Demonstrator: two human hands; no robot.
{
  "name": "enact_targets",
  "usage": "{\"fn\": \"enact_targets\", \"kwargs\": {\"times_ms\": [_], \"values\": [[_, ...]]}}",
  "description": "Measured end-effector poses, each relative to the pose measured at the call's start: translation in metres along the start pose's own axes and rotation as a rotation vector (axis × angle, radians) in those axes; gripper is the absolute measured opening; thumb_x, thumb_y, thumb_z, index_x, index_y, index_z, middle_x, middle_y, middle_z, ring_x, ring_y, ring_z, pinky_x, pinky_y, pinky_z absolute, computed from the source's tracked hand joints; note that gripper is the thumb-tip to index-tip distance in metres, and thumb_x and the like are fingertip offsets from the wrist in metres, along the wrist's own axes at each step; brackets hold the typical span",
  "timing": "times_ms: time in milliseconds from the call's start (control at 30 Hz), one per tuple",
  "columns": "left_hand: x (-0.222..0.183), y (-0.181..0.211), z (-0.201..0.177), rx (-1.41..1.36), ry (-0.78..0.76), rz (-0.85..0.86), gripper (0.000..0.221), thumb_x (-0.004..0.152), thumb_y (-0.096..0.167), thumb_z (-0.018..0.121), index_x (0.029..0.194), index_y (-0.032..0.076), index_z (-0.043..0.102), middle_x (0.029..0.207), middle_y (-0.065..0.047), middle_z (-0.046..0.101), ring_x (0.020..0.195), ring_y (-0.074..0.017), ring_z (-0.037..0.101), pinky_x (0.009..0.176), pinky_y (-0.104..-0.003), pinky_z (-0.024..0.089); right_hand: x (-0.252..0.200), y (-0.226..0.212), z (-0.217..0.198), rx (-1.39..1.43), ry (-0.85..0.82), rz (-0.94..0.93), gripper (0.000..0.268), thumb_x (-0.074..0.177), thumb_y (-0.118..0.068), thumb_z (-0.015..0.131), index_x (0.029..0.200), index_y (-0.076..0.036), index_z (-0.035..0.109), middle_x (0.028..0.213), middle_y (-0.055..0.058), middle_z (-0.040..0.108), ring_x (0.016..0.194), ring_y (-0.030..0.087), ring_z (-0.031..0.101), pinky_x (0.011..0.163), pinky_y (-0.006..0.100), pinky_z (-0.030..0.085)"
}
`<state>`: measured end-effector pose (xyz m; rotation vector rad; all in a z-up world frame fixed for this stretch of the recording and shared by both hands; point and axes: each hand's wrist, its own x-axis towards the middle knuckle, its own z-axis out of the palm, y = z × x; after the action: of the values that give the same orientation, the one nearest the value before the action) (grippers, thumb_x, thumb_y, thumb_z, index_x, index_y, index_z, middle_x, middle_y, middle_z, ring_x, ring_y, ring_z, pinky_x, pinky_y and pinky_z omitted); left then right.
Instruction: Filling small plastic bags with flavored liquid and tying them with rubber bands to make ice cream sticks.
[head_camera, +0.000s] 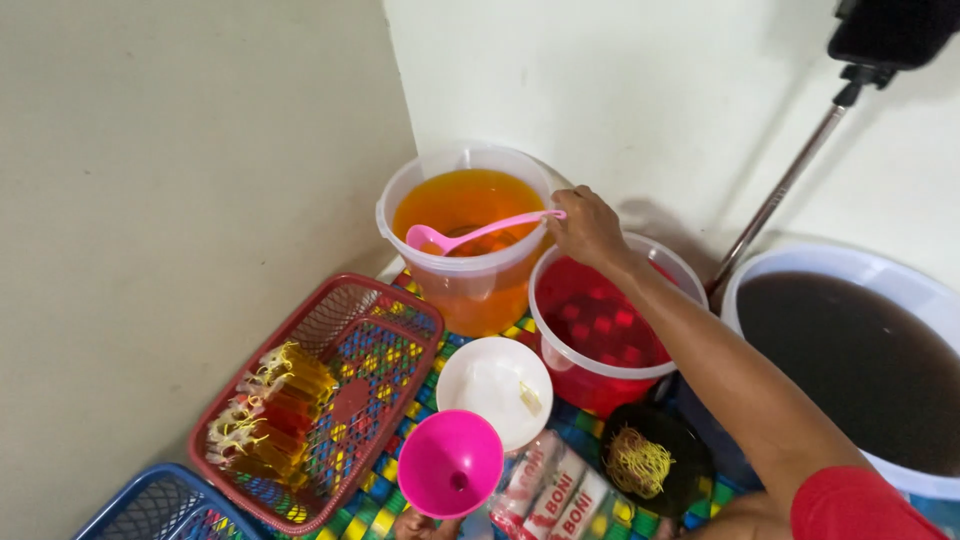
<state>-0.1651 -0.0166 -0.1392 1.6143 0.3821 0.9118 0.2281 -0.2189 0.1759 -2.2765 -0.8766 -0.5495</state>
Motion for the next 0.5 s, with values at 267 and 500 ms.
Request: {"fn": "enact_targets", "kwargs": {"times_ms": [267, 500], "values": [[0.007, -0.032, -0.021, -0.023, 0.059, -0.005, 0.024, 0.052, 0.001, 0.097, 0.074, 0.005, 0.087, 0.07, -0.01, 0.086, 0.063, -0.0159, 0.08, 0.063, -0.031, 0.058, 0.046, 0.046, 0.066, -0.372, -0.481, 0.171, 0.053, 0.101, -0.049, 0.056, 0.136, -0.01, 0.064, 0.121, 0.026, 0.067, 0.12, 0.045, 0.064, 0.103, 0.054, 0.052], [0.003, -0.043, -0.016, -0.076, 0.02, -0.009, 0.019, 0.056, -0.004, 0.095, 0.072, 0.006, 0.091, 0.067, -0.01, 0.086, 0.072, -0.0217, 0.083, 0.08, -0.039, 0.059, 0.047, 0.049, 0.065, -0.299, -0.402, 0.324, 0.036, 0.095, -0.053, 0.067, 0.111, -0.023, 0.08, 0.108, 0.013, 0.073, 0.107, 0.036, 0.072, 0.092, 0.046, 0.057]]}}
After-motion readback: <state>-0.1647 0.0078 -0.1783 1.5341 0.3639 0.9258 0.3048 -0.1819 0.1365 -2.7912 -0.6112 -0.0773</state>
